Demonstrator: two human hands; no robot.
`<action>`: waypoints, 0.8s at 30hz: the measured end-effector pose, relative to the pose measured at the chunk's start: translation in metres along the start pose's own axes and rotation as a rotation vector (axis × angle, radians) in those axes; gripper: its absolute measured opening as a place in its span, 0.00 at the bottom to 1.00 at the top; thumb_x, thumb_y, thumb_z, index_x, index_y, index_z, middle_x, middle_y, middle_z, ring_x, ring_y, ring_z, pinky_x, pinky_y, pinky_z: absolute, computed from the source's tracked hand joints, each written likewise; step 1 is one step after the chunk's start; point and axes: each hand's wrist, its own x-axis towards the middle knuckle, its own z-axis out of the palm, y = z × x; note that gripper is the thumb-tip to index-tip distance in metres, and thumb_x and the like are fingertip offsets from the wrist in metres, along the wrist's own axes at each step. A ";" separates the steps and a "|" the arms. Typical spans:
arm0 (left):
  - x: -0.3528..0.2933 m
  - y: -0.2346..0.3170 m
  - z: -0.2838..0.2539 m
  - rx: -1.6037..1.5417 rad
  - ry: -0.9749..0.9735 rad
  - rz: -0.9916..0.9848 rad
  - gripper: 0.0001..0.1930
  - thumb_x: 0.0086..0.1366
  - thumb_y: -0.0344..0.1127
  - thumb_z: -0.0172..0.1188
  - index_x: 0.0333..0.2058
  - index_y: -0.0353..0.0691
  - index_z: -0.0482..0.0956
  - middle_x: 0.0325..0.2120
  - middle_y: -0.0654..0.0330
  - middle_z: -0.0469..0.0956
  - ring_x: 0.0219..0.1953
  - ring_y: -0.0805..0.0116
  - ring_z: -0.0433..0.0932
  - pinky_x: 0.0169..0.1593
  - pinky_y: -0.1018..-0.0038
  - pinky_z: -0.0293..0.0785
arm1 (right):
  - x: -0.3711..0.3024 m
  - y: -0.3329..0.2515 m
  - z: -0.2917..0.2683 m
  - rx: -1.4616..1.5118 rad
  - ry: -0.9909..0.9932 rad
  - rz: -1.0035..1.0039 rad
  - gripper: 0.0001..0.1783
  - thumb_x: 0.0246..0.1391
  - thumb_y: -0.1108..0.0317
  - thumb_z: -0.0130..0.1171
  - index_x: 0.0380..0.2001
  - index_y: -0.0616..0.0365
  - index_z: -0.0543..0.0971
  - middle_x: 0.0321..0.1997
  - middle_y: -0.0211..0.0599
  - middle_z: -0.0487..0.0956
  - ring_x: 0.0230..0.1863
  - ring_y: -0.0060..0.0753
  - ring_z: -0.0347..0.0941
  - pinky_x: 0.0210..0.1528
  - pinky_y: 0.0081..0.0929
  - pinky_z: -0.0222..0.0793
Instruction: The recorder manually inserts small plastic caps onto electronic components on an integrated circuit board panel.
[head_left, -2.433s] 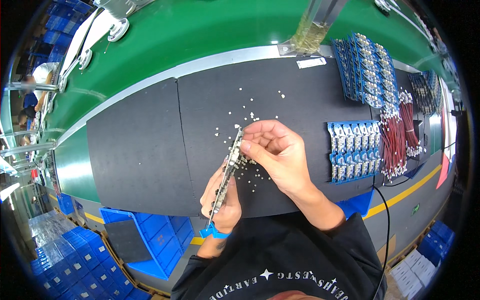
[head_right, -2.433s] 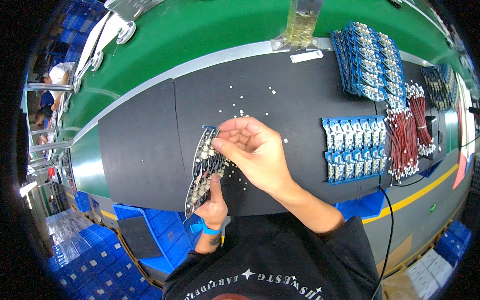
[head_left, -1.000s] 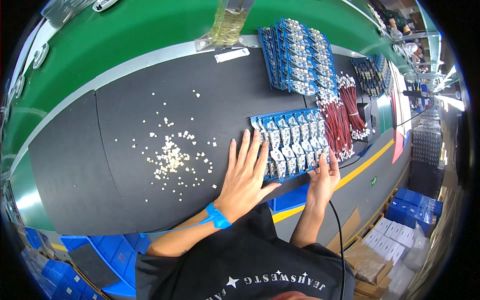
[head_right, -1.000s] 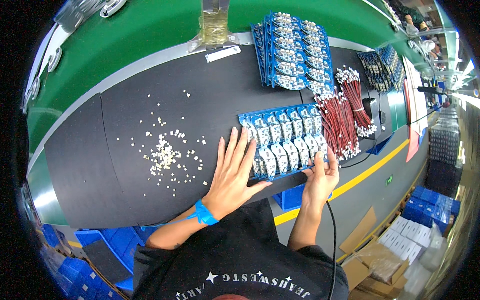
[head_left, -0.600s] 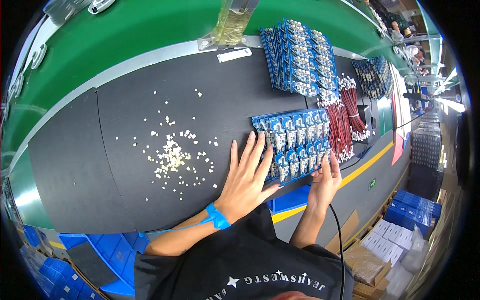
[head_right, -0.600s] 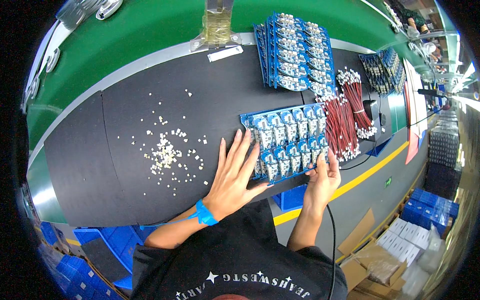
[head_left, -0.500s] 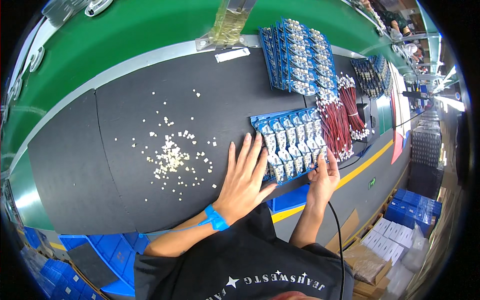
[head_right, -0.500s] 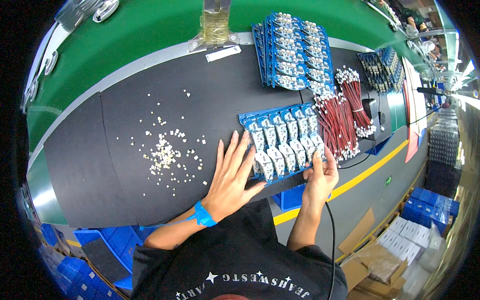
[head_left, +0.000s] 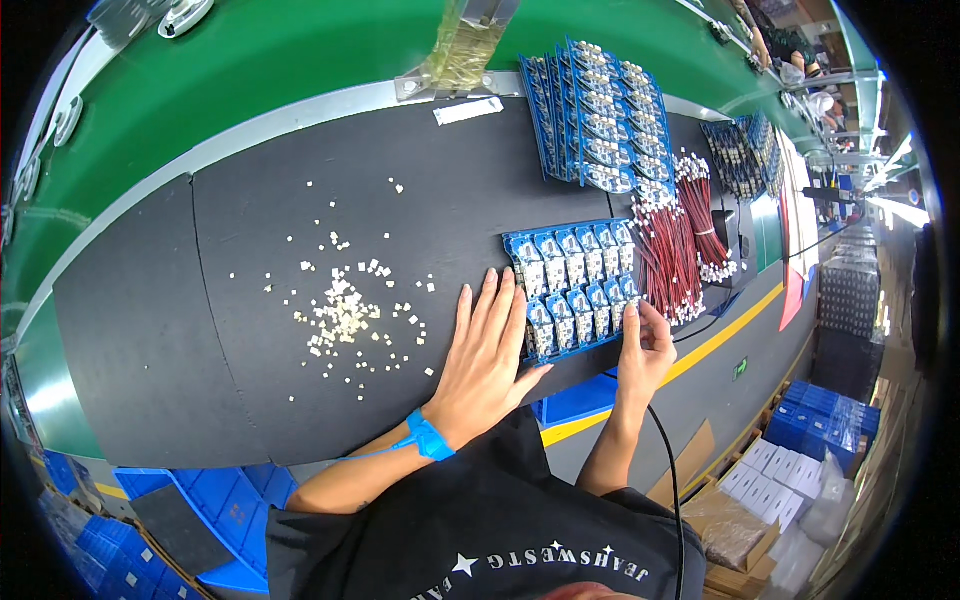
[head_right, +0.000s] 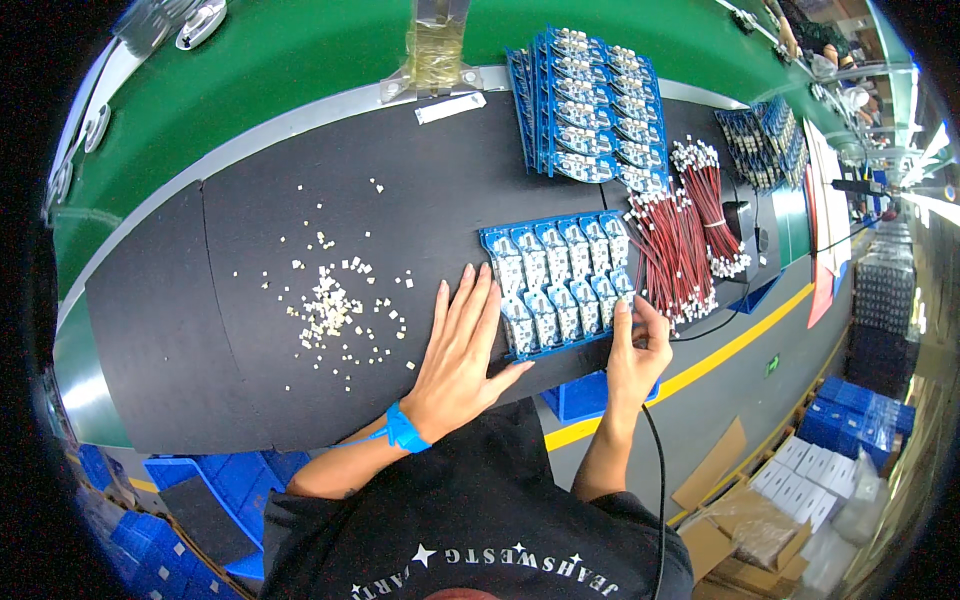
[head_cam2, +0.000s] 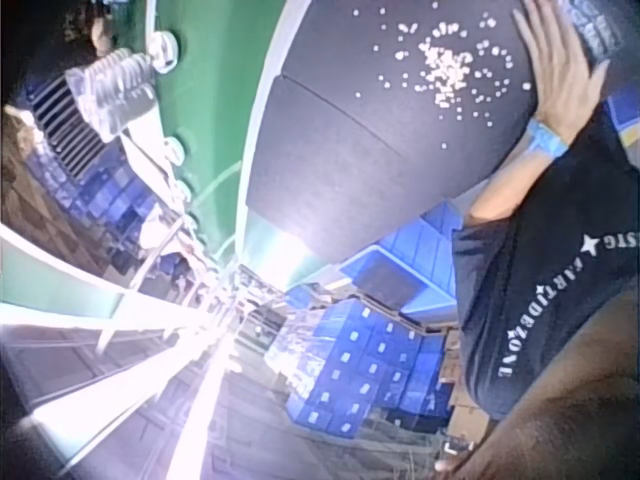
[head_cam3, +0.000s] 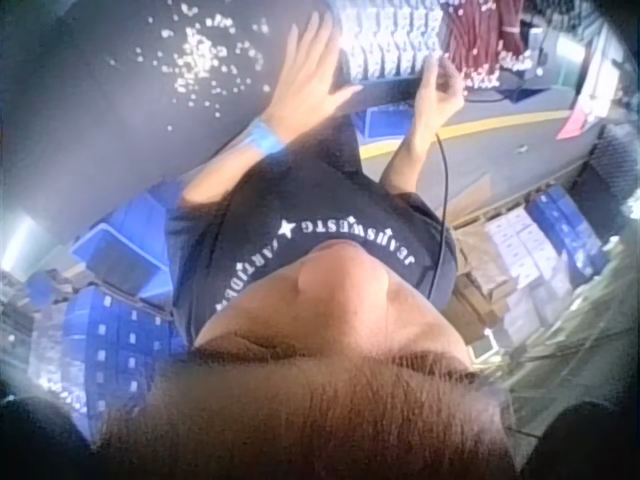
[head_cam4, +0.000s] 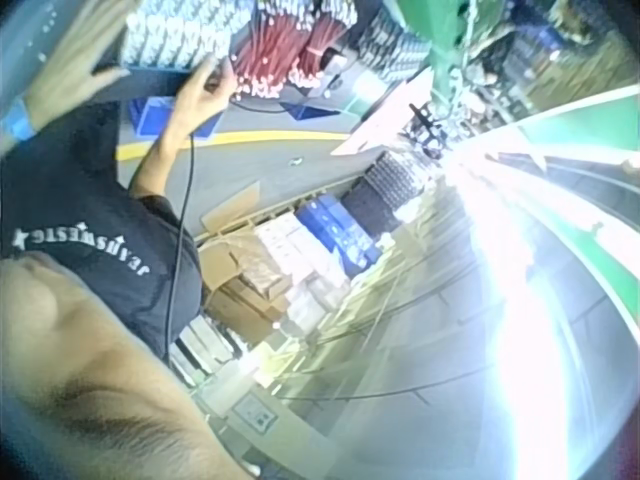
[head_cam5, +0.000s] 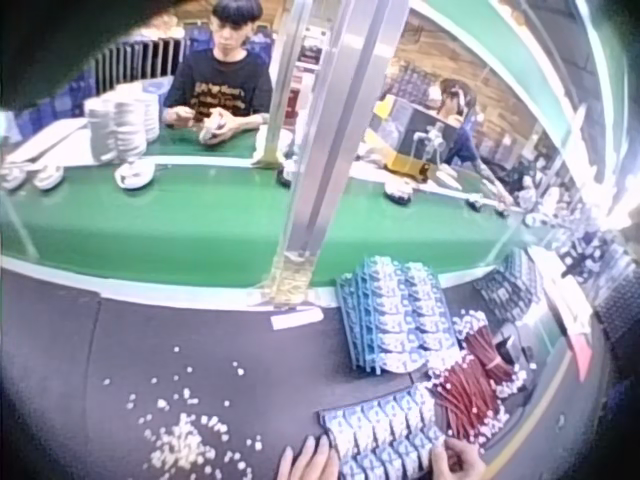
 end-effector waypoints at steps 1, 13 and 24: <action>0.000 0.000 0.000 0.006 0.005 0.000 0.44 0.51 0.44 0.64 0.58 0.22 0.51 0.60 0.36 0.48 0.64 0.42 0.44 0.64 0.48 0.38 | 0.000 0.000 0.000 -0.014 -0.008 -0.017 0.12 0.49 0.68 0.63 0.35 0.65 0.78 0.26 0.26 0.69 0.21 0.13 0.57 0.23 0.13 0.54; -0.004 0.004 -0.005 -0.015 0.021 0.000 0.45 0.49 0.43 0.66 0.58 0.24 0.52 0.61 0.37 0.47 0.64 0.41 0.45 0.64 0.50 0.40 | 0.097 -0.061 0.054 0.106 0.092 -0.151 0.34 0.50 0.58 0.62 0.50 0.78 0.66 0.51 0.58 0.70 0.51 0.43 0.68 0.54 0.30 0.60; -0.033 0.017 -0.050 -0.307 0.219 0.049 0.26 0.50 0.28 0.63 0.50 0.34 0.69 0.60 0.42 0.54 0.63 0.43 0.51 0.62 0.55 0.52 | 0.104 -0.095 0.064 0.712 0.078 -0.142 0.24 0.48 0.71 0.63 0.46 0.68 0.66 0.39 0.41 0.75 0.36 0.26 0.72 0.40 0.18 0.67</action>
